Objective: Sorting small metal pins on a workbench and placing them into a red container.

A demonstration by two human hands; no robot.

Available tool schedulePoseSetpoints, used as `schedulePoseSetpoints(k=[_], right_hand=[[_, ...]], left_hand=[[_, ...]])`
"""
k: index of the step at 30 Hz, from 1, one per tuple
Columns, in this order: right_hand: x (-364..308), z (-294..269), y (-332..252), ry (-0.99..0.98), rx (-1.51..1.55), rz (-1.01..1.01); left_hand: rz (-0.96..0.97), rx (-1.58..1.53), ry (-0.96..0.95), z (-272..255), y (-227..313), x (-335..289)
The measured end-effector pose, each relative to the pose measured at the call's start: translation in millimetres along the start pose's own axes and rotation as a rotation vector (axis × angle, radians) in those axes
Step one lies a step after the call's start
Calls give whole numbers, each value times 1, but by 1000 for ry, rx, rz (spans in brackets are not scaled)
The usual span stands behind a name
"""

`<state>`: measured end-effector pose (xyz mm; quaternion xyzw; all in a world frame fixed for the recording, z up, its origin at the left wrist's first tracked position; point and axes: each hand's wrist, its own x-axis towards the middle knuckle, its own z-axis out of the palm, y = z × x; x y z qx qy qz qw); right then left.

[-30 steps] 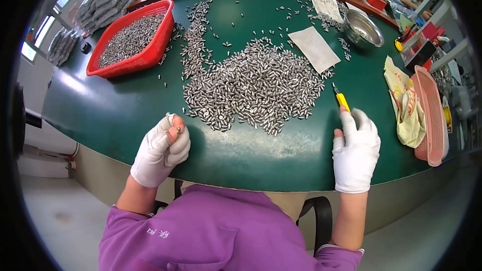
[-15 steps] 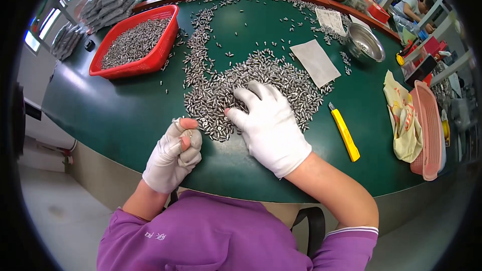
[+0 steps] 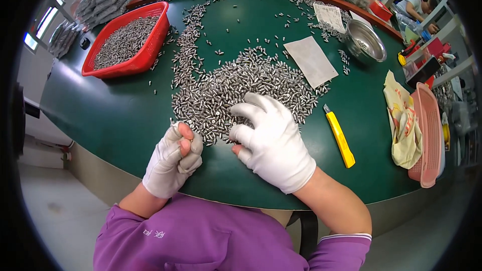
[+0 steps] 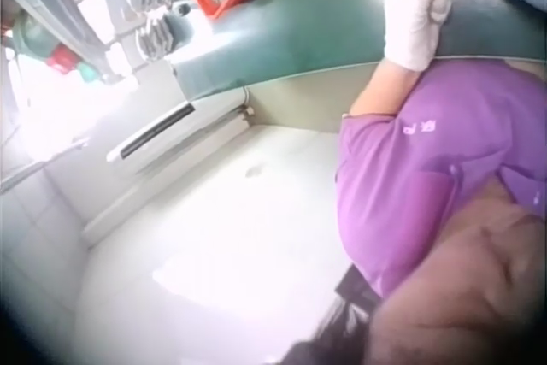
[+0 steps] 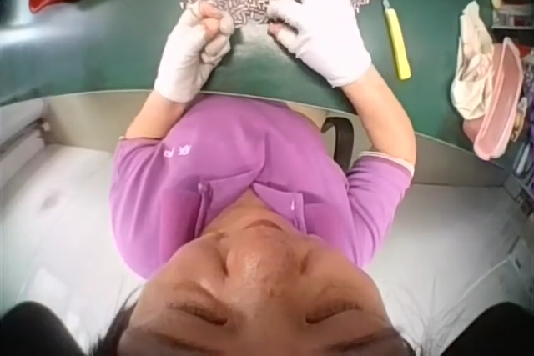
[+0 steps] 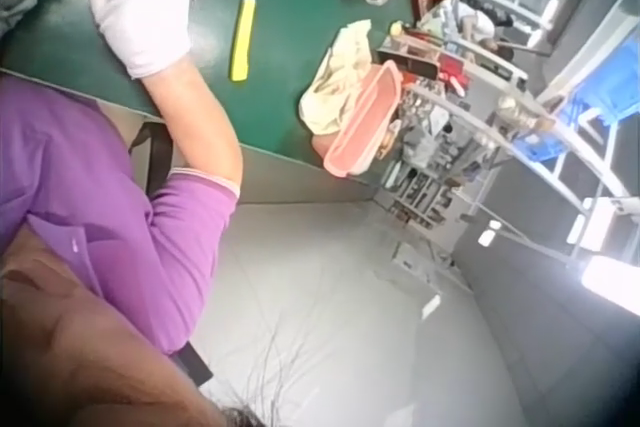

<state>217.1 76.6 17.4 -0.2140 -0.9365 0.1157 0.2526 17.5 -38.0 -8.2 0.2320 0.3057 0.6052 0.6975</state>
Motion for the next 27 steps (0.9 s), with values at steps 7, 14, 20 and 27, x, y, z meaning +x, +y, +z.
schedulePoseSetpoints(k=[7,14,20,27], right_hand=[[0,10,-6,8,-45,-27],[-2,12,-8,20,-64,24],[0,8,-16,108,312,96],[2,10,-19,103,492,132]], left_hand=[[-16,38,3,3,-2,0],[-56,51,-17,0,-2,0],[-242,237,-14,14,8,2],[-240,281,33,19,5,0]])
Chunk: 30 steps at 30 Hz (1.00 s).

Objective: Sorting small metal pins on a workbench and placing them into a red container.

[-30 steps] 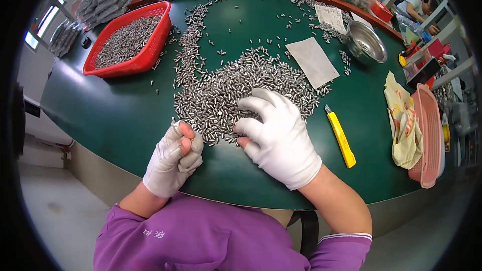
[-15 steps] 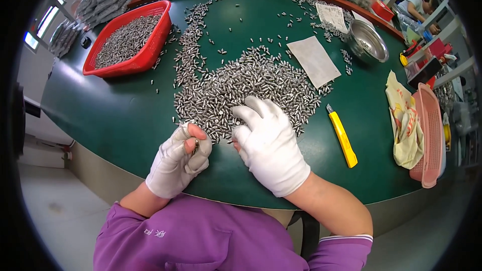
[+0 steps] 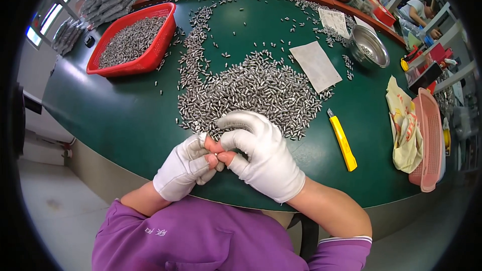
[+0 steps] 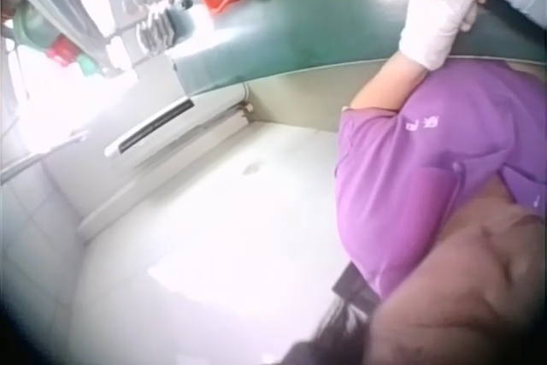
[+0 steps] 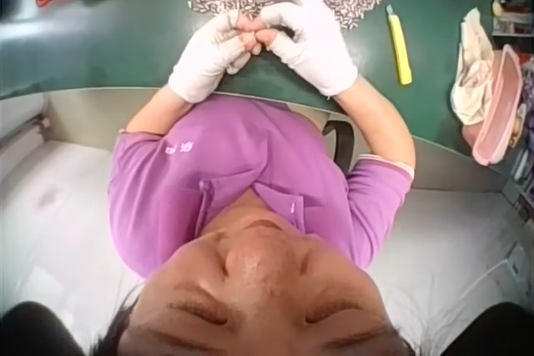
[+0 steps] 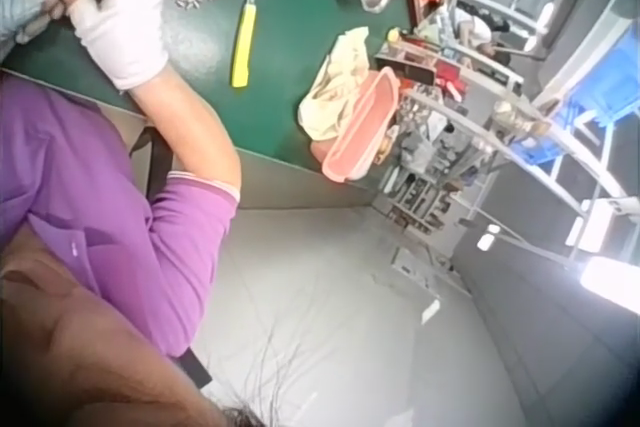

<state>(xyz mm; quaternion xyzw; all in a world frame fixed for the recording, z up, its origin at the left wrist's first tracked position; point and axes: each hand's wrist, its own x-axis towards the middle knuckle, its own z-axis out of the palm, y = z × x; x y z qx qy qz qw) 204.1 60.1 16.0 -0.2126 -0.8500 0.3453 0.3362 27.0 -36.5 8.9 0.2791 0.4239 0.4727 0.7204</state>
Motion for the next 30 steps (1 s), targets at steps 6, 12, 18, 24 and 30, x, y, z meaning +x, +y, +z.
schedulePoseSetpoints(k=[6,12,18,24,30], right_hand=[[0,-6,3,24,-129,-149],[-1,-4,6,43,-170,-186],[-1,-5,10,-3,-450,-153],[1,0,12,-76,-519,-146],[0,-4,7,11,-431,-189]], left_hand=[[-6,22,30,1,0,-1],[21,26,39,0,-2,-1],[130,-7,13,-5,-7,-1],[157,2,27,-1,-5,0],[18,36,-2,-3,2,-1]])
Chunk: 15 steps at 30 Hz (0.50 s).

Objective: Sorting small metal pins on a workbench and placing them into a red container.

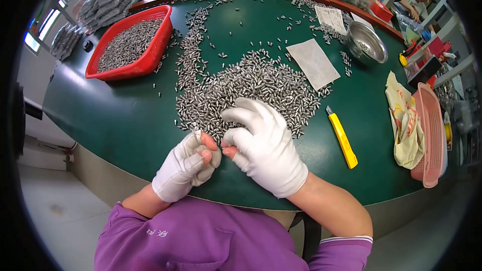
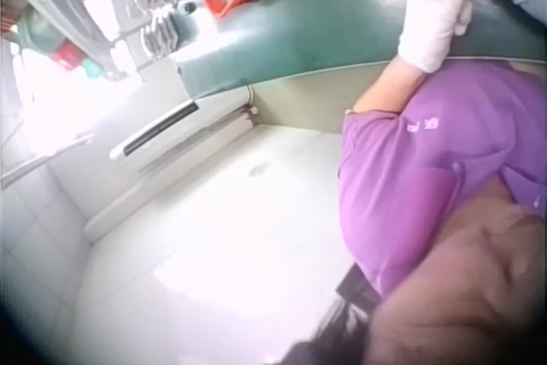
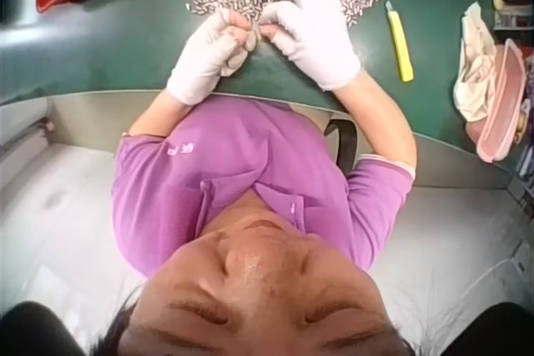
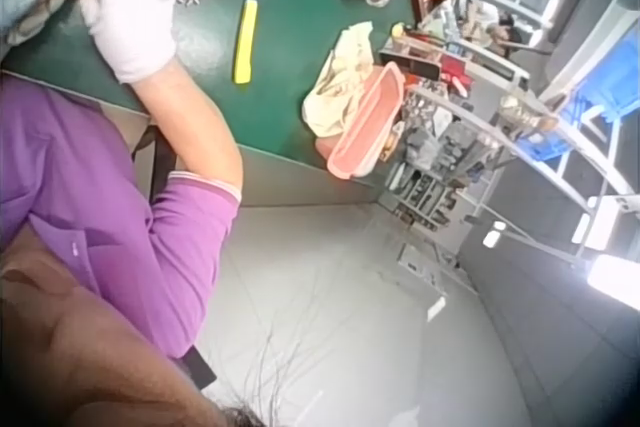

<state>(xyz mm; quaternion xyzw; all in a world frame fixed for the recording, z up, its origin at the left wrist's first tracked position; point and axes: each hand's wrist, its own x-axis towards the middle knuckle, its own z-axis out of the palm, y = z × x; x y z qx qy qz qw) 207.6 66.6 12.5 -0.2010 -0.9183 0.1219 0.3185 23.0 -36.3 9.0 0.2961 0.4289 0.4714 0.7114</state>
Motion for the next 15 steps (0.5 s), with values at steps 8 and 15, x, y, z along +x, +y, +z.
schedulePoseSetpoints(k=[8,15], right_hand=[[7,-3,1,88,205,-148],[3,-2,4,106,127,-108]], left_hand=[[-104,0,-12,1,1,-1],[-38,-68,-58,-7,-3,0]])
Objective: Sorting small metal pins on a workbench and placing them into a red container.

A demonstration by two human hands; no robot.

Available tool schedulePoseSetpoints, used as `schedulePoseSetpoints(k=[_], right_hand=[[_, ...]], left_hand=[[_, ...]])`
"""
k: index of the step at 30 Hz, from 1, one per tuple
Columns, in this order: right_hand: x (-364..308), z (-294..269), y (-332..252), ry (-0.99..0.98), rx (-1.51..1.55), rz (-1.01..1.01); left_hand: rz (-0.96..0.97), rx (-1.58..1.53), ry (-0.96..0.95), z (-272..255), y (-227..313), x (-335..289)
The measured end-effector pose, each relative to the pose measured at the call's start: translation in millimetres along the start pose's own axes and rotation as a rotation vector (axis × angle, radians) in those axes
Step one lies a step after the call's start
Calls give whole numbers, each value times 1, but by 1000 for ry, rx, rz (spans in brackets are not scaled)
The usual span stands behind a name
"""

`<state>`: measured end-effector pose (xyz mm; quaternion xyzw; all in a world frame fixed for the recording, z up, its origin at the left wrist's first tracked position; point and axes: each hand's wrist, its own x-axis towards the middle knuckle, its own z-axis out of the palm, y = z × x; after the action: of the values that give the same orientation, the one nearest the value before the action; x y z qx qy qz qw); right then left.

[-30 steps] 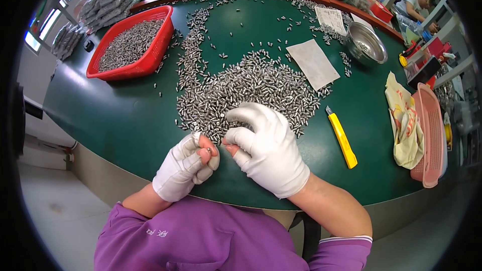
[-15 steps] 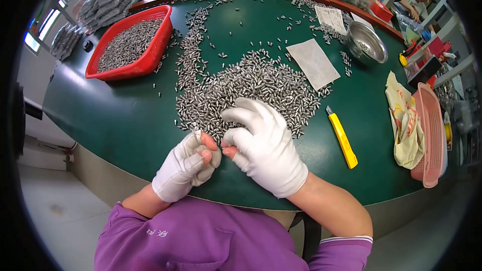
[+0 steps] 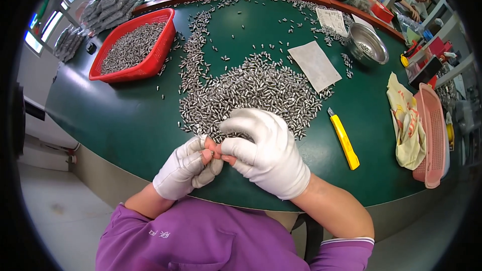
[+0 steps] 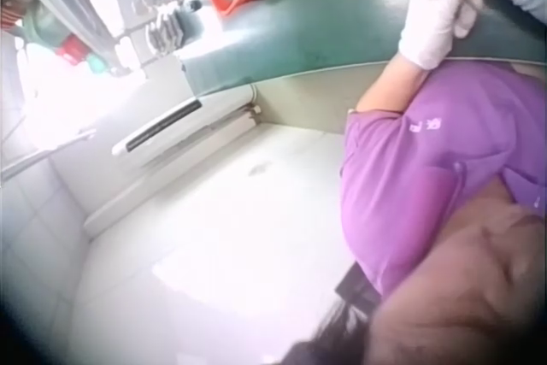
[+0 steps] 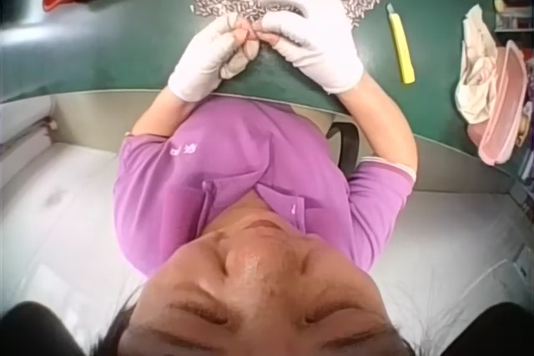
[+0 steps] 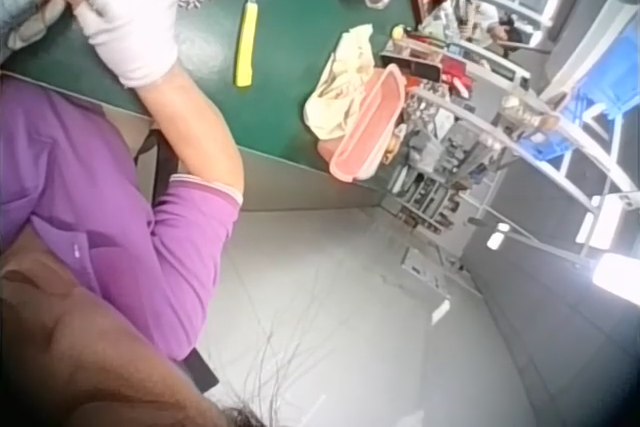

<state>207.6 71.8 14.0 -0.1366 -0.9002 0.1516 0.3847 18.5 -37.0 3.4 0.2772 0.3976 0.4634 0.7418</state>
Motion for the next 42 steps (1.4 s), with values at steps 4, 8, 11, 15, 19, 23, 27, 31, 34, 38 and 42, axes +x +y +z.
schedulePoseSetpoints(k=[4,8,11,15,19,23,27,31,34,38,42], right_hand=[[3,5,0,-3,75,-76],[1,3,0,-5,27,-20],[-2,2,-1,-9,-56,82],[-4,3,3,-103,-184,152],[-1,6,1,-179,-206,114],[-1,7,-2,-198,-201,122],[-5,9,0,-205,-214,120],[-2,3,-3,-110,-186,111],[0,0,-5,-76,-114,70],[0,5,-7,-49,-28,7],[-1,6,-4,-25,-37,-33]], left_hand=[[-4,3,27,3,0,0],[15,25,8,0,0,0],[62,69,8,1,1,0],[38,63,32,3,2,-1],[44,52,33,3,0,0],[33,56,54,3,-2,0],[37,73,54,3,-2,0],[91,77,12,5,1,1],[63,93,1,6,2,1],[-45,104,48,9,4,0],[-31,82,42,5,0,1]])
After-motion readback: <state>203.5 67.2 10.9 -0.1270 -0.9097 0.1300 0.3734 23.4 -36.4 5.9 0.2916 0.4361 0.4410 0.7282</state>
